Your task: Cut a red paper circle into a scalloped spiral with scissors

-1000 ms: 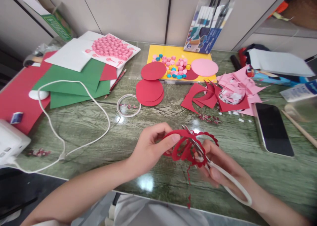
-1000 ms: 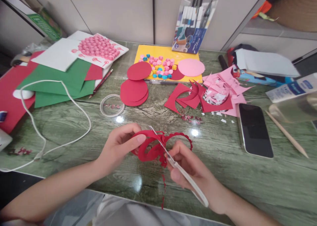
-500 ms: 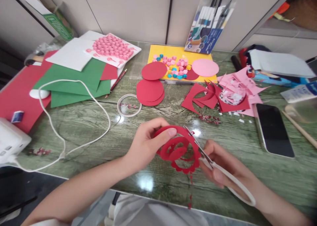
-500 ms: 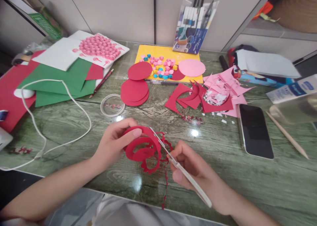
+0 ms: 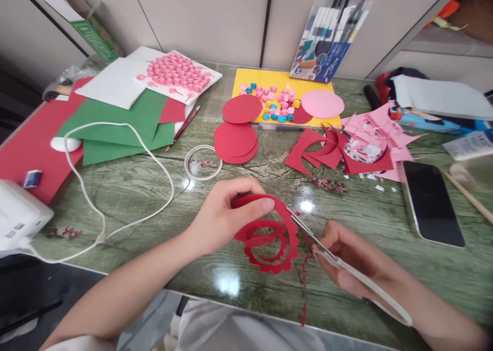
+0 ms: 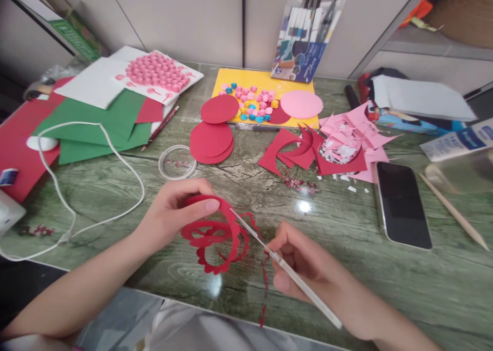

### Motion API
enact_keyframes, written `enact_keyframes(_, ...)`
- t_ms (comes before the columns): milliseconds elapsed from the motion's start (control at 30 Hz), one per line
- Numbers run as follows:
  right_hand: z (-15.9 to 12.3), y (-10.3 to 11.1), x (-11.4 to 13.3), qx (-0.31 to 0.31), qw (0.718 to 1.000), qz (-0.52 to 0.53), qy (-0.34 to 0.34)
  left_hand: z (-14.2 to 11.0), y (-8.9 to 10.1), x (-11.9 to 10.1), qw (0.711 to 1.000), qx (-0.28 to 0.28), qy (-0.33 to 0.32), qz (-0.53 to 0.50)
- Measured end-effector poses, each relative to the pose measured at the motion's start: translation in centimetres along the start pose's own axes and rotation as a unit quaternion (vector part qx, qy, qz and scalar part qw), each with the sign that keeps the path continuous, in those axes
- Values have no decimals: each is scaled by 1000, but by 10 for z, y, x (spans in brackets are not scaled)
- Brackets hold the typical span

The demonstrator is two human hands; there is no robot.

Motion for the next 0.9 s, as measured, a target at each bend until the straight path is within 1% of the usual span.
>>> enact_keyframes(167,1,1,-3,2,1000,-18,-5,1,1,-2,1000,19,-11,4)
enact_keyframes(300,1,1,-4,4,1000,-19,-13,2,2,-3,999,32,-5,7)
enact_keyframes(500,-4,3,-9,10,999,-37,-27,3,1,-2,996,85,28,14)
enact_keyframes(733,-4,6,-13,6,996,-72,-48,4,3,-5,990,128,20,51)
enact_keyframes(900,-7,7,-15,36,991,-109,-70,4,1,-5,978,181,16,100)
Point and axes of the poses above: each hand's wrist, its own z-axis towards the middle knuckle, its own y-axis out of the back of the hand, x = y × z, the point moved 6 cm from there along z, towards the middle knuckle, and after that the axes turned 9 degrees about y, right-handed, at the moved point
